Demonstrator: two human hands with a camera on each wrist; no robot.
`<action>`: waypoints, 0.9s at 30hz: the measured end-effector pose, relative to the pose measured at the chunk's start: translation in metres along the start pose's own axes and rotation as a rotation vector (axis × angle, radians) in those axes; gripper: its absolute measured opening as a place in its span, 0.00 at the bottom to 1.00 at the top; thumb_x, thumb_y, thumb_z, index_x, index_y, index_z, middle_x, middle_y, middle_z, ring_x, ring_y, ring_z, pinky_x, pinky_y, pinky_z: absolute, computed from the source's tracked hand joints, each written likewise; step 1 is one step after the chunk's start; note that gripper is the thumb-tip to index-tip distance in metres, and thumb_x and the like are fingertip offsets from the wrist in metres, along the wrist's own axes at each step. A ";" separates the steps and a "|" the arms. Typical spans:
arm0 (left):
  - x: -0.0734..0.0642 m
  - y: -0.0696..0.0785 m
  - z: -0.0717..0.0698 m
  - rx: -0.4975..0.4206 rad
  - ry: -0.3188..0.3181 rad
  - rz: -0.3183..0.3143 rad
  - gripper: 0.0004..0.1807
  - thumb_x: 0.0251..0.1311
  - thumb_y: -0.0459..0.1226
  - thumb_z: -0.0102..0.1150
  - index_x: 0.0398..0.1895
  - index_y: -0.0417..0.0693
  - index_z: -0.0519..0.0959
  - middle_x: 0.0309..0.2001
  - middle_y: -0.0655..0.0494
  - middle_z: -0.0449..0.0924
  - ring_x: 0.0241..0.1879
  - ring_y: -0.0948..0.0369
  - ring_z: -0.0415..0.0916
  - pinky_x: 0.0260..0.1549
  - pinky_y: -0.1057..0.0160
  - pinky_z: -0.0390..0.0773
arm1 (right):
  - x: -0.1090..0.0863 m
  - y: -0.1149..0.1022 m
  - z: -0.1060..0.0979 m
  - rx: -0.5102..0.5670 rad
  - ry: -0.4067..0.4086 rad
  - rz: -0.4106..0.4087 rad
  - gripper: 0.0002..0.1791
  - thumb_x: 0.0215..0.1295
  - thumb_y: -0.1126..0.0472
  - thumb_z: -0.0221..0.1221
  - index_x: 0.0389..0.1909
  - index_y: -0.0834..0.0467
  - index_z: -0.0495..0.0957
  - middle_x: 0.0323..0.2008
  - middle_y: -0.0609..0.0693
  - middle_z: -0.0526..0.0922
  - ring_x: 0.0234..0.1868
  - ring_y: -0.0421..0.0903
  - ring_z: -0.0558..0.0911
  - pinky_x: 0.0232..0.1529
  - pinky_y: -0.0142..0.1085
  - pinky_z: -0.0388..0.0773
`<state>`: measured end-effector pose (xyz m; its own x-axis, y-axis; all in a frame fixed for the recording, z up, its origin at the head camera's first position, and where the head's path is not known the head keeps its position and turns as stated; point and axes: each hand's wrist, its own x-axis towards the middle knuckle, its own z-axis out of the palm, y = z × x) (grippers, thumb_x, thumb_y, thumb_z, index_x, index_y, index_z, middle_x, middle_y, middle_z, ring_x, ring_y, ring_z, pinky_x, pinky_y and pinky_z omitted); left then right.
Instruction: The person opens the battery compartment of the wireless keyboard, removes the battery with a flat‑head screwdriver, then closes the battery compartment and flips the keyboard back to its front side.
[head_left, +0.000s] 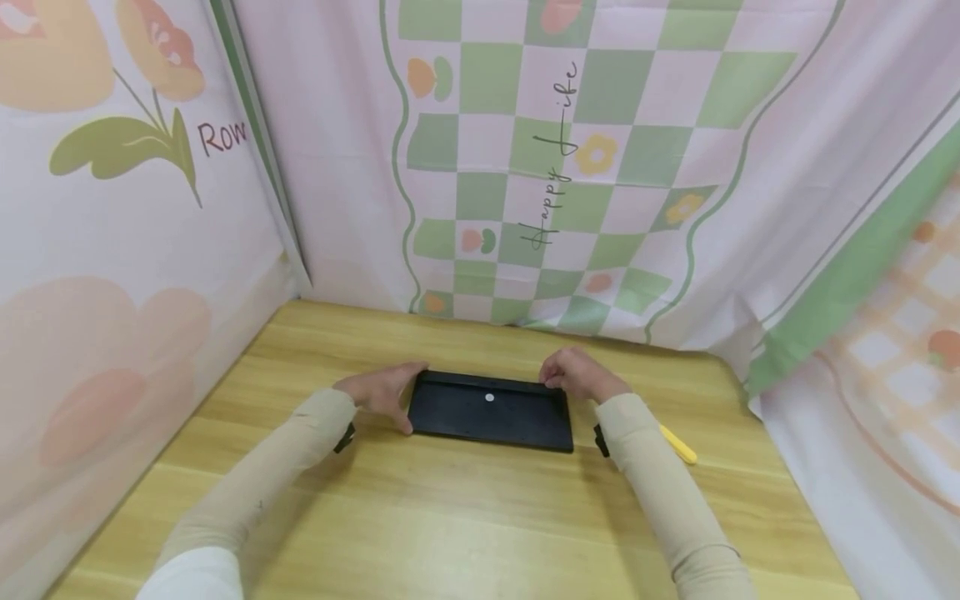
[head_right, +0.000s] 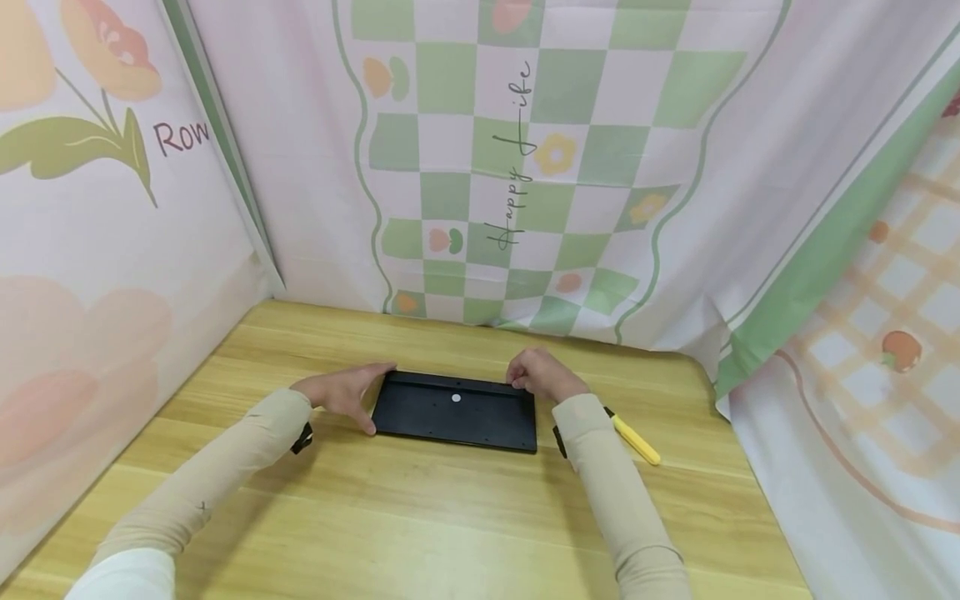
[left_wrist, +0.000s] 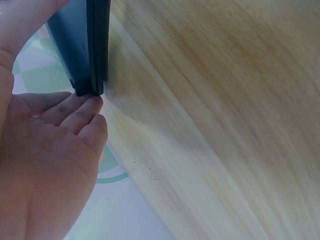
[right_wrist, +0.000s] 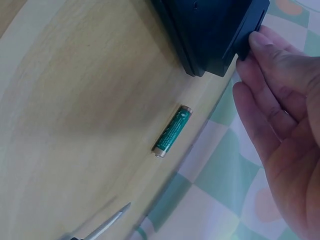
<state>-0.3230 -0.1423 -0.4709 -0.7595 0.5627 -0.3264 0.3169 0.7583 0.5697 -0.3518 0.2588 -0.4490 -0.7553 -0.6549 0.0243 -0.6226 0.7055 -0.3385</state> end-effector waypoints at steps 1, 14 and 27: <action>0.000 0.000 0.000 -0.001 0.000 0.002 0.72 0.50 0.44 0.85 0.87 0.45 0.41 0.87 0.43 0.39 0.86 0.44 0.41 0.85 0.41 0.48 | 0.000 -0.001 0.000 -0.006 -0.003 0.007 0.06 0.66 0.72 0.67 0.34 0.60 0.90 0.35 0.53 0.93 0.39 0.52 0.89 0.44 0.44 0.89; -0.002 0.004 0.000 -0.004 -0.001 0.002 0.72 0.49 0.44 0.85 0.87 0.45 0.41 0.87 0.44 0.39 0.86 0.44 0.41 0.85 0.42 0.48 | -0.002 -0.015 0.004 -0.266 0.010 -0.113 0.11 0.58 0.67 0.74 0.20 0.55 0.85 0.26 0.46 0.85 0.28 0.40 0.80 0.33 0.35 0.82; 0.000 0.000 0.000 -0.009 0.000 0.029 0.71 0.49 0.44 0.85 0.87 0.44 0.42 0.87 0.43 0.41 0.86 0.44 0.42 0.85 0.42 0.49 | -0.014 -0.020 0.015 -0.355 0.048 -0.111 0.10 0.63 0.71 0.70 0.24 0.57 0.86 0.30 0.49 0.85 0.30 0.44 0.82 0.33 0.36 0.84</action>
<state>-0.3232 -0.1422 -0.4713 -0.7500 0.5842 -0.3101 0.3335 0.7389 0.5855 -0.3256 0.2500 -0.4564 -0.6826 -0.7253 0.0895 -0.7272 0.6863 0.0157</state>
